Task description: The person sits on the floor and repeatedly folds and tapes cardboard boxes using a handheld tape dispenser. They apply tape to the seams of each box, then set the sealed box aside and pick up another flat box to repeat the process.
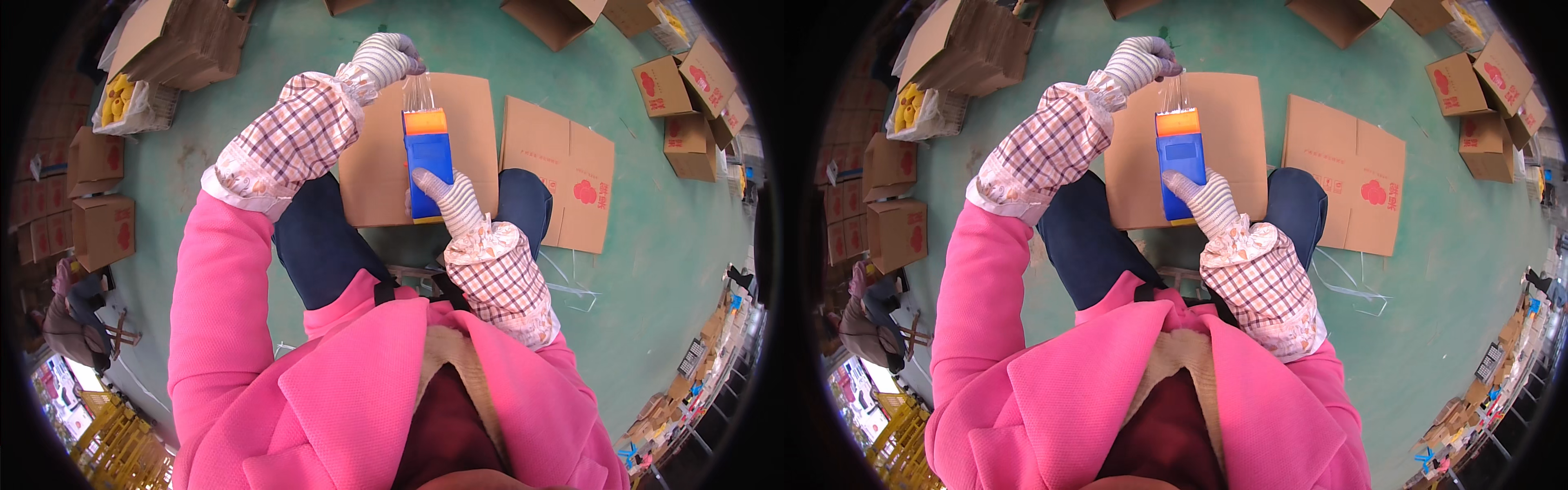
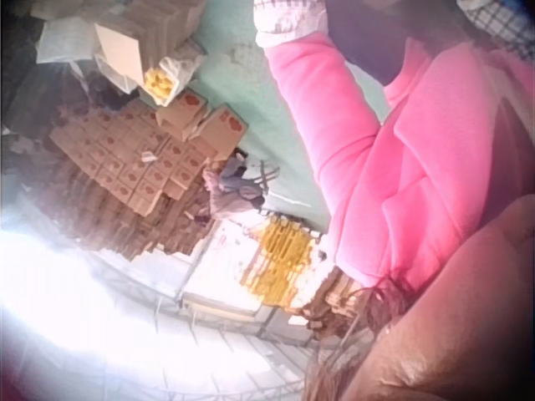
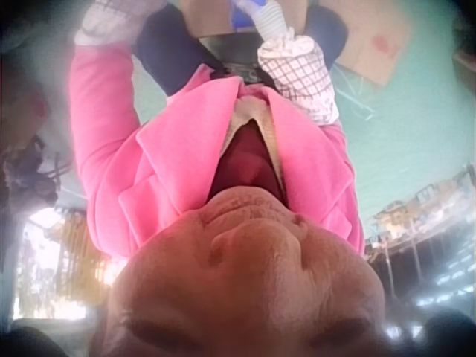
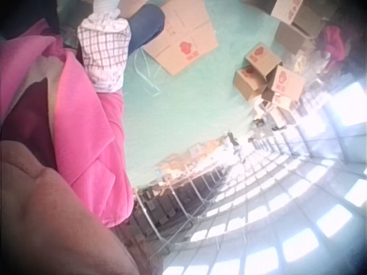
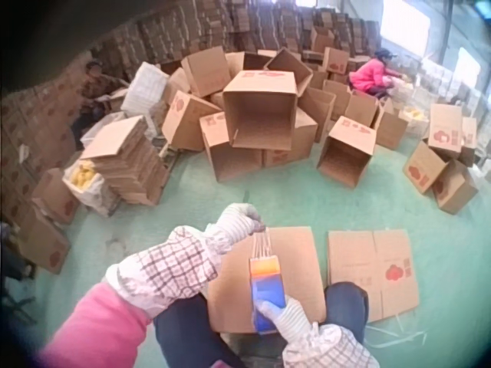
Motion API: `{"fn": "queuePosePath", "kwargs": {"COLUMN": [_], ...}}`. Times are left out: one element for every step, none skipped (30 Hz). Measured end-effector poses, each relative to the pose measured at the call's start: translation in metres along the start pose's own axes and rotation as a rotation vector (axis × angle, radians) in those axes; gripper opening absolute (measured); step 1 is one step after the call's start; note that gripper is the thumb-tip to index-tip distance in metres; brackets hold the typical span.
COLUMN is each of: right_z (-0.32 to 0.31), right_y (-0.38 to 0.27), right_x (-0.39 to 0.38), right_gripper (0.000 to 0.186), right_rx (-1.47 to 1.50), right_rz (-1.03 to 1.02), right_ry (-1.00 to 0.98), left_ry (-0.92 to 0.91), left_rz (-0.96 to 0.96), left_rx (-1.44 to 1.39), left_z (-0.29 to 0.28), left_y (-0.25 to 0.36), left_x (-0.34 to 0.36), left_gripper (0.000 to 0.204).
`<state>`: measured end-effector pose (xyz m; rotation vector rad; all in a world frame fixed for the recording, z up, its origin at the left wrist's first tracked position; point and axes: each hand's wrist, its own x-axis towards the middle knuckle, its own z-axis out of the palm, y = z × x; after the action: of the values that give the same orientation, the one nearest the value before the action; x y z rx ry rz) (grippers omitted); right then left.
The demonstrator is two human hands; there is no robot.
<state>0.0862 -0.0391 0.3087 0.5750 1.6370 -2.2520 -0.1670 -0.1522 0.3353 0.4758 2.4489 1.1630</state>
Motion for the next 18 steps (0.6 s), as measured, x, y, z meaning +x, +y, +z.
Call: {"fn": "queuePosePath", "kwargs": {"right_z": [-0.001, -0.001, -0.002, -0.003, -0.003, -0.003, -0.004, -0.004, -0.005, -0.006, -0.008, -0.009, -0.010, -0.010, -0.010, -0.011, -0.009, -0.009], "right_y": [-0.003, -0.006, -0.008, -0.009, -0.011, -0.012, -0.013, -0.014, -0.015, -0.017, -0.018, -0.020, -0.022, -0.024, -0.025, -0.027, -0.029, -0.030], "right_x": [0.001, 0.002, 0.002, 0.002, 0.003, 0.004, 0.006, 0.008, 0.012, 0.017, 0.023, 0.029, 0.035, 0.040, 0.044, 0.048, 0.049, 0.050], "right_gripper": [0.043, 0.043, 0.043, 0.043, 0.043, 0.044, 0.044, 0.044, 0.046, 0.047, 0.048, 0.048, 0.049, 0.049, 0.050, 0.051, 0.051, 0.052], "right_rx": [-0.002, 0.004, -0.008, -0.014, -0.024, -0.016, -0.007, 0.011, 0.016, 0.009, 0.006, 0.007, -0.001, -0.007, -0.009, 0.006, 0.025, 0.045], "right_rz": [0.013, 0.031, 0.045, 0.061, 0.085, 0.061, 0.049, 0.035, 0.024, 0.030, 0.038, 0.037, 0.054, 0.062, 0.067, 0.082, 0.092, 0.101], "right_ry": [-0.004, 0.001, 0.000, 0.007, 0.031, 0.023, 0.032, 0.032, 0.042, 0.056, 0.064, 0.071, 0.077, 0.082, 0.096, 0.087, 0.084, 0.080], "left_ry": [0.011, 0.019, 0.051, 0.178, 0.205, 0.257, 0.268, 0.272, 0.274, 0.272, 0.268, 0.264, 0.263, 0.271, 0.278, 0.286, 0.287, 0.250], "left_rz": [0.000, -0.014, -0.006, 0.050, 0.089, 0.117, 0.089, 0.060, 0.030, 0.035, 0.038, 0.041, 0.009, 0.002, -0.005, -0.010, -0.001, -0.002], "left_rx": [-0.003, -0.003, 0.055, 0.001, -0.032, -0.060, -0.059, -0.058, -0.058, -0.073, -0.086, -0.099, -0.117, -0.084, -0.051, -0.018, -0.034, 0.007], "left_z": [-0.001, -0.002, -0.007, -0.008, -0.006, -0.004, -0.001, 0.003, 0.008, 0.012, 0.015, 0.018, 0.019, 0.021, 0.023, 0.026, 0.028, 0.031], "left_y": [-0.004, -0.008, -0.010, -0.017, -0.020, -0.025, -0.028, -0.031, -0.035, -0.039, -0.044, -0.050, -0.056, -0.062, -0.069, -0.074, -0.081, -0.087], "left_x": [0.014, 0.029, 0.045, 0.055, 0.068, 0.078, 0.089, 0.100, 0.110, 0.120, 0.131, 0.141, 0.152, 0.162, 0.172, 0.180, 0.186, 0.190], "left_gripper": [0.023, 0.024, 0.029, 0.037, 0.030, 0.023, 0.024, 0.025, 0.026, 0.026, 0.026, 0.025, 0.025, 0.026, 0.026, 0.026, 0.027, 0.027]}}
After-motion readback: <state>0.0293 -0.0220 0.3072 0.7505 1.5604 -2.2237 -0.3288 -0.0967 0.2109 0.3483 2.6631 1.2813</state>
